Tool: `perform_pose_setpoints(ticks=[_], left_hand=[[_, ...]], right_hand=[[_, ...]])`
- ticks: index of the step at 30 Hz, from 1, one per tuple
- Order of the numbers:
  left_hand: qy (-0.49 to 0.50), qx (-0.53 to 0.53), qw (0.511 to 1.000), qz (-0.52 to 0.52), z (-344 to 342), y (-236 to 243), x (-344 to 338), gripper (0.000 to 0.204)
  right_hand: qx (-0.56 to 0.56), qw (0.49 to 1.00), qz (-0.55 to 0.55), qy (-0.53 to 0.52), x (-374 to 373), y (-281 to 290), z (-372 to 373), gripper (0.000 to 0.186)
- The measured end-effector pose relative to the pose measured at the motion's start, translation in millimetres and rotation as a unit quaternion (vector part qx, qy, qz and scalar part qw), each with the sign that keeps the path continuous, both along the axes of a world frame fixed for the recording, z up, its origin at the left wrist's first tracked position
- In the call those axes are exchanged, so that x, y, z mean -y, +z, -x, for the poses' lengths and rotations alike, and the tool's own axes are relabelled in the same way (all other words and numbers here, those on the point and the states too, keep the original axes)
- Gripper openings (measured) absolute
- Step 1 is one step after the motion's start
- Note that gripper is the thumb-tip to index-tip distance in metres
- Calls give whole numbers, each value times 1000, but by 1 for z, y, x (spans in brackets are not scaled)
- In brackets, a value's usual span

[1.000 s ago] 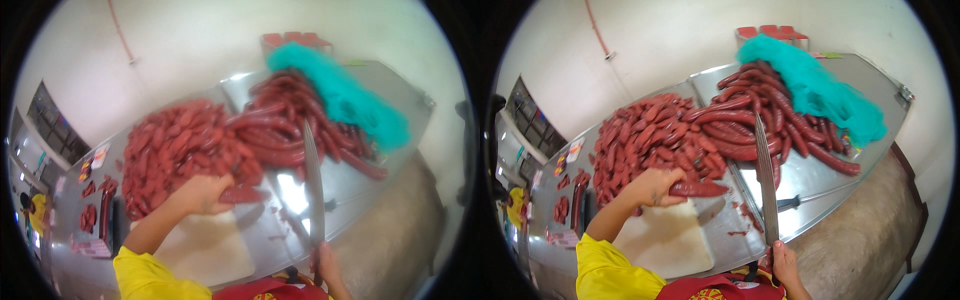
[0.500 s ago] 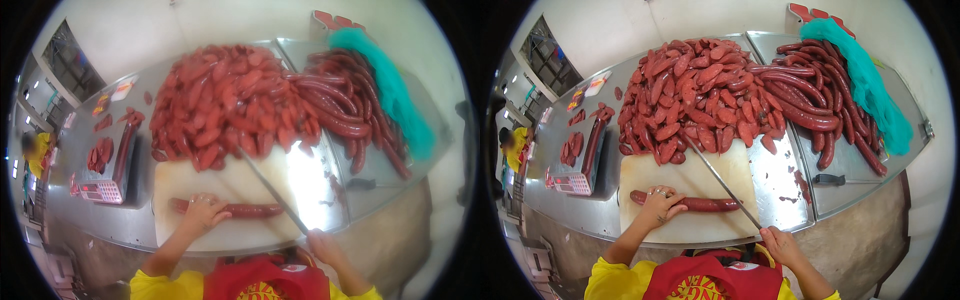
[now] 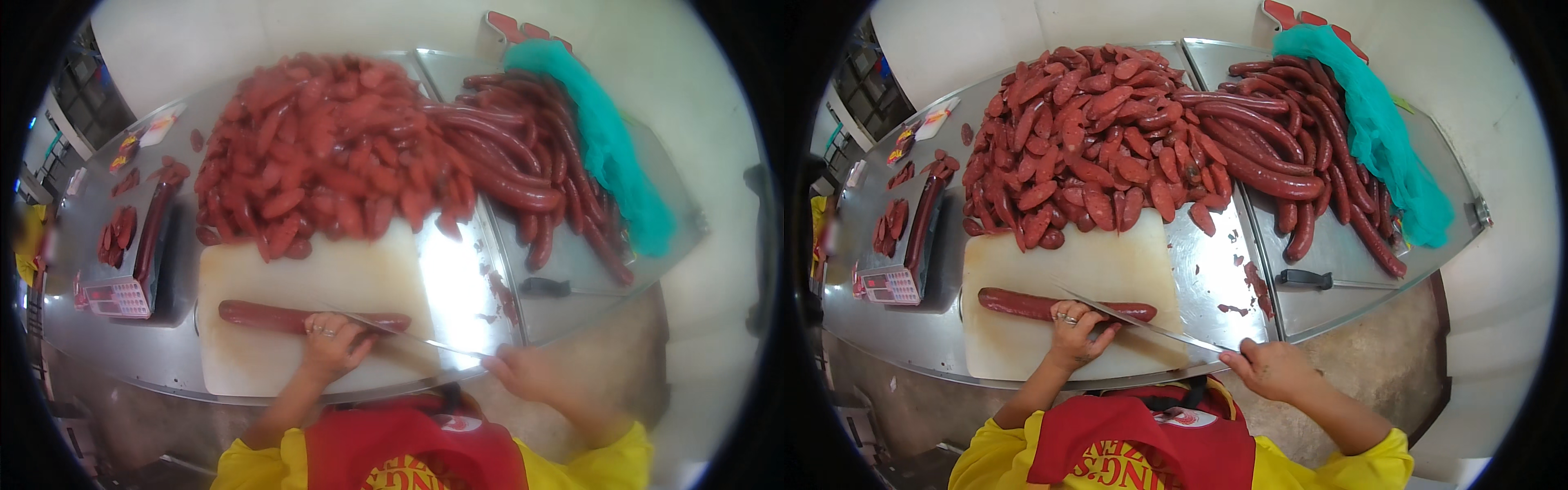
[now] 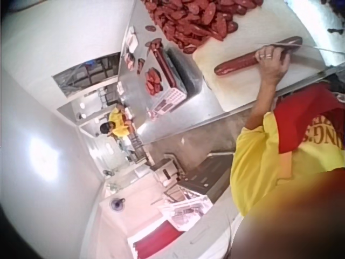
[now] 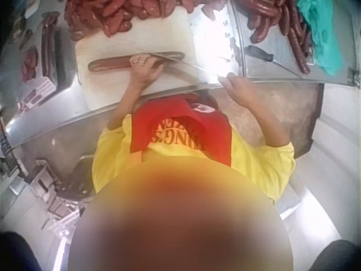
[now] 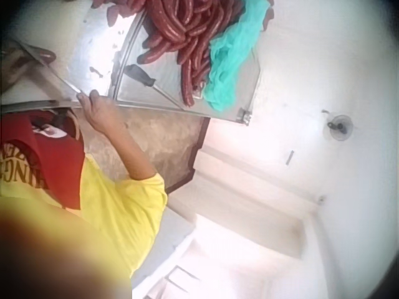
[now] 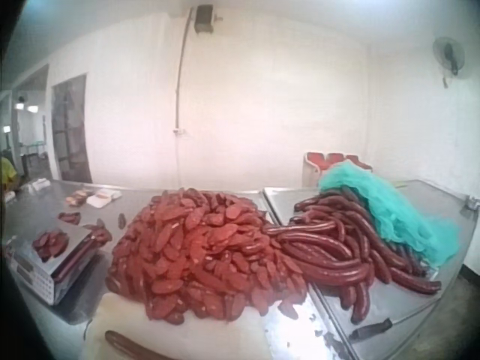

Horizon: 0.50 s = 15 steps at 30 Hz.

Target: The person slices long red meat pieces into smaller segments on a white cutting board using a knife. Sliced pieces are gathered and moved aside repeatedly to keep the workspace clear. A digital scale and additional whole meat pieces are visible on the stainless steel table.

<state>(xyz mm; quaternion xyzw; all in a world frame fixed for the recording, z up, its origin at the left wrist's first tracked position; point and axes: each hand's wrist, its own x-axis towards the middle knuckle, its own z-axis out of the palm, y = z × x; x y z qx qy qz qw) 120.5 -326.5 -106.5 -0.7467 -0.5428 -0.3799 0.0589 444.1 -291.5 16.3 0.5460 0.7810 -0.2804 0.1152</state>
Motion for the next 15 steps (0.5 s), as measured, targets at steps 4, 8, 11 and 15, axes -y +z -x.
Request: perform_pose_setpoints(ticks=[4,8,11,15], left_hand=[[4,-6,1000,-24,-1,0,-3,27],[18,10,1000,-15,-3,0,-5,27],[30,9,999,-13,-5,0,-6,26],[21,8,1000,-5,-5,-2,-5,30]], right_hand=[[41,998,31,22,-18,23,-34,57],[14,995,60,81,-39,-9,-10,62],[-62,990,18,125,-55,-58,56,68],[-149,983,41,99,-61,-82,102,70]])
